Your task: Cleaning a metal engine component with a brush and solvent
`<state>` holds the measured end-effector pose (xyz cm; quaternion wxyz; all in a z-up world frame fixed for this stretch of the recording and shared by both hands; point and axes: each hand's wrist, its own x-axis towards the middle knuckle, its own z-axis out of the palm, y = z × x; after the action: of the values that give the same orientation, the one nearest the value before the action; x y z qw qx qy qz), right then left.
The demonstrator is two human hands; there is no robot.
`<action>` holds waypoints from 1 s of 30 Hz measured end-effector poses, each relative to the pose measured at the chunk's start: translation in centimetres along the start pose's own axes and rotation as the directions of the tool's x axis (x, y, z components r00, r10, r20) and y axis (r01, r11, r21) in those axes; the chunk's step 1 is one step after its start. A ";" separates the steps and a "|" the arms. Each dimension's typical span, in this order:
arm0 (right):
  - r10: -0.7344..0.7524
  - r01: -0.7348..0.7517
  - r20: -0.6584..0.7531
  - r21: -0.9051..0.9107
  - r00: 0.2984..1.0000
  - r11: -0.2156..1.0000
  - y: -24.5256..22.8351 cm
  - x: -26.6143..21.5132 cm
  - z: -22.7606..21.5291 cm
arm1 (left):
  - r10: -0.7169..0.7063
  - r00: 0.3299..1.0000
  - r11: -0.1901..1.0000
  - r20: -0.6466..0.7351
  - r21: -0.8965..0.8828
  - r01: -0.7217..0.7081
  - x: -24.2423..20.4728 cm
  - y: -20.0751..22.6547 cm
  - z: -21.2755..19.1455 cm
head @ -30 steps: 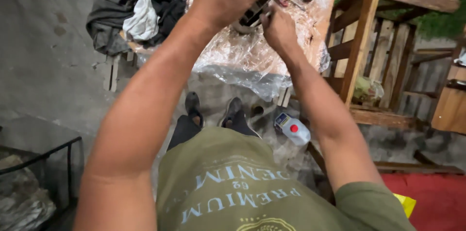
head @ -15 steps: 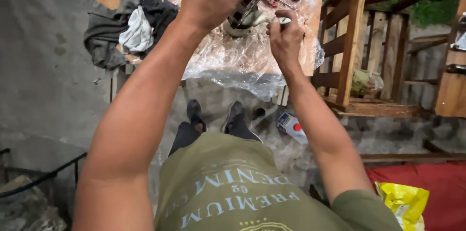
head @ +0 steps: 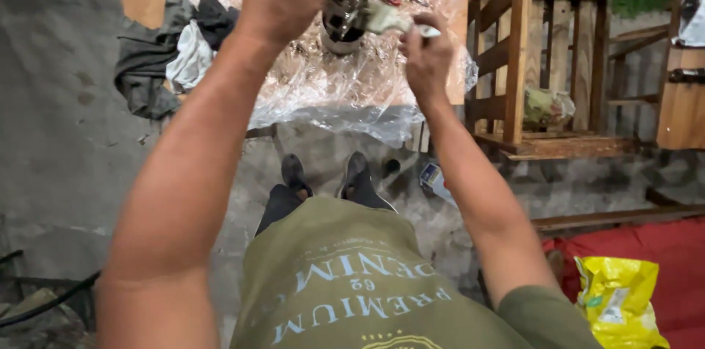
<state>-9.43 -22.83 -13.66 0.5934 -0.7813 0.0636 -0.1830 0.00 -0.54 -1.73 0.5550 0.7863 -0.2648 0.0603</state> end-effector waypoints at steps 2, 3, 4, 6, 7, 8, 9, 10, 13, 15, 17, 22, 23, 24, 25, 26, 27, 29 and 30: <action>-0.028 0.028 0.040 0.002 0.999 1.000 -0.6 0.5 0.8 | -0.070 0.996 0.989 -0.049 0.129 0.076 -0.2 -0.6 -0.2; -0.031 0.031 0.038 0.003 0.999 1.000 -0.9 0.6 0.1 | -0.066 0.997 0.989 -0.048 0.130 0.072 -0.1 -0.4 -0.2; -0.064 0.063 0.026 0.045 0.998 0.997 -1.3 0.7 -0.5 | -0.034 0.999 0.997 -0.013 0.066 0.034 -0.1 -0.2 -0.2; -0.103 0.101 0.023 0.094 0.994 0.990 -2.7 1.1 -1.4 | 0.002 1.000 1.000 0.010 0.008 -0.002 0.1 0.3 -0.6; -0.082 0.080 0.020 0.073 0.996 0.994 -3.6 0.9 -2.0 | -0.019 1.000 0.999 0.007 0.034 0.019 -0.1 0.6 -0.6; -0.060 0.059 0.017 0.052 0.998 0.997 -4.4 0.7 -2.7 | -0.040 0.999 0.997 0.005 0.059 0.039 -0.2 0.9 -0.5; -0.064 0.063 0.014 0.054 0.998 0.997 -3.3 0.7 -1.9 | -0.035 0.999 0.998 0.005 0.061 0.035 -0.1 0.7 -0.4; -0.053 0.052 0.019 0.054 0.998 0.997 -2.2 0.9 -1.3 | -0.073 0.997 0.997 0.013 0.007 0.073 0.0 0.5 -0.3; -0.063 0.062 0.010 0.055 0.998 0.997 -2.3 1.1 -1.0 | -0.044 0.999 0.999 0.023 -0.010 0.045 0.1 -0.1 -0.1; -0.084 0.083 0.007 0.061 0.996 0.995 -3.7 1.2 -1.6 | 0.015 1.000 0.999 0.014 0.034 -0.016 0.1 0.4 -0.3; -0.105 0.106 -0.014 0.130 0.994 0.986 -5.4 1.3 -2.8 | -0.141 0.988 0.990 0.060 0.023 0.140 0.1 1.9 -0.8; -0.096 0.099 -0.045 0.071 0.994 0.993 -6.7 0.7 -3.0 | 0.017 1.000 0.999 0.023 0.041 -0.018 0.3 1.5 -0.8; -0.038 0.042 -0.035 0.139 0.999 0.989 -6.8 0.5 -2.9 | -0.002 0.999 1.000 0.037 0.010 0.002 0.4 1.9 -0.5; -0.038 0.044 -0.042 0.134 0.998 0.990 -7.3 0.5 -3.4 | 0.003 0.999 1.000 0.041 0.003 -0.003 0.5 1.9 -0.4; -0.117 0.123 -0.051 0.124 0.992 0.985 -7.9 0.6 -3.6 | 0.040 0.998 0.997 0.044 0.060 -0.043 0.4 2.0 -0.7; -0.195 0.201 -0.058 0.114 0.979 0.973 -8.5 0.7 -3.7 | 0.077 0.996 0.990 0.049 0.116 -0.082 0.3 2.1 -1.0; -0.194 0.199 -0.061 0.109 0.979 0.974 -9.2 0.3 -4.3 | 0.078 0.996 0.990 0.052 0.110 -0.083 0.2 1.5 -0.7; -0.221 0.232 -0.113 0.091 0.969 0.969 -10.8 0.2 -5.0 | 0.094 0.996 0.990 -0.004 0.105 -0.093 0.4 0.5 -0.5; -0.231 0.243 -0.117 0.096 0.966 0.965 -10.4 0.6 -4.7 | 0.105 0.994 0.988 -0.007 0.111 -0.103 0.7 0.9 -0.8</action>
<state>-11.76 -24.31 -2.60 0.6048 -0.7390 -0.0095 -0.2966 0.29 -0.25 -0.42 0.5084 0.8005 -0.2982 0.1089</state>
